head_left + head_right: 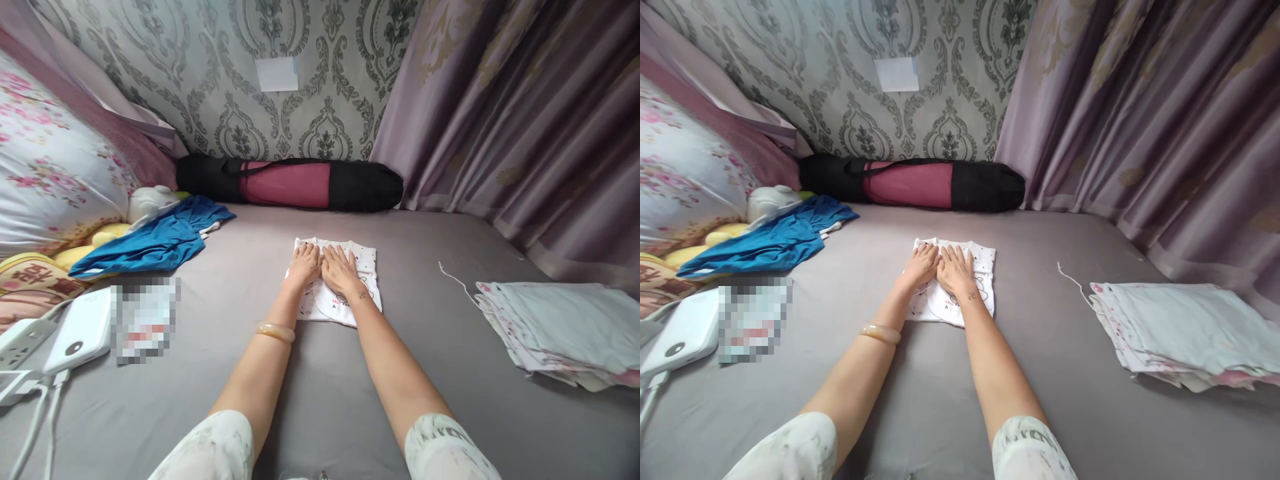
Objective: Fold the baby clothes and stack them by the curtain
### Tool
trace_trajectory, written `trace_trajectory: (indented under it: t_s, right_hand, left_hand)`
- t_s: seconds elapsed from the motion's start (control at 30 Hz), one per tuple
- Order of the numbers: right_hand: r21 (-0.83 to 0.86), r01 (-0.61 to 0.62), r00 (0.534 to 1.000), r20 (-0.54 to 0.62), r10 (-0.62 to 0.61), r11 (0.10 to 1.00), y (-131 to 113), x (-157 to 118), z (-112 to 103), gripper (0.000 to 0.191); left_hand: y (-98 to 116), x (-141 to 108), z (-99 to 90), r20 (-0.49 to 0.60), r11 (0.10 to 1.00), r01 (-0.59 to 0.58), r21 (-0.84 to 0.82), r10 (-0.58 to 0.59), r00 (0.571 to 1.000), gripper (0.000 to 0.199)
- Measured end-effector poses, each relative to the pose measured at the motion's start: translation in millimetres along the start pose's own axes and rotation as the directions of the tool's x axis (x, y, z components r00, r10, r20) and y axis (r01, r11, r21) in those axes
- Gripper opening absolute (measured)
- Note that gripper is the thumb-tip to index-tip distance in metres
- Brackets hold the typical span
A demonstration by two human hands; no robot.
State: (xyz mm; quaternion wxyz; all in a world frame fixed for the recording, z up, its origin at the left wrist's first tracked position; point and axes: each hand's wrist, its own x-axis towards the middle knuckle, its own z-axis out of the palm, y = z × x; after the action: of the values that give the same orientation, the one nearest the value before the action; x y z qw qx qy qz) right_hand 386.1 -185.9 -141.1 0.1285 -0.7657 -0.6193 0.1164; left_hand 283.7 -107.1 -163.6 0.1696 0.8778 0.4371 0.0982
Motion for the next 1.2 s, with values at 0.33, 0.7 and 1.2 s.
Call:
trace_trajectory:
  t_s: [0.33, 0.7, 1.2]
  right_hand:
    - [0.014, -0.025, 0.999, 0.033, 0.025, 1.000, 1, 1, -2, 0.057]
    - [-0.005, -0.185, 0.981, -0.069, 0.184, 0.983, 20, 7, 8, 0.056]
    - [0.004, -0.389, 0.912, -0.137, 0.386, 0.921, 36, 5, -7, 0.063]
  left_hand:
    - [2, -1, -2.4, -0.042, 1.000, 0.004, -0.022, -0.005, 0.999, 0.049]
    - [-1, 0, -2.3, -0.072, 0.989, 0.143, 0.026, -0.141, 0.987, 0.060]
    - [-8, -1, -7.0, -0.112, 0.987, 0.161, 0.018, -0.159, 0.981, 0.062]
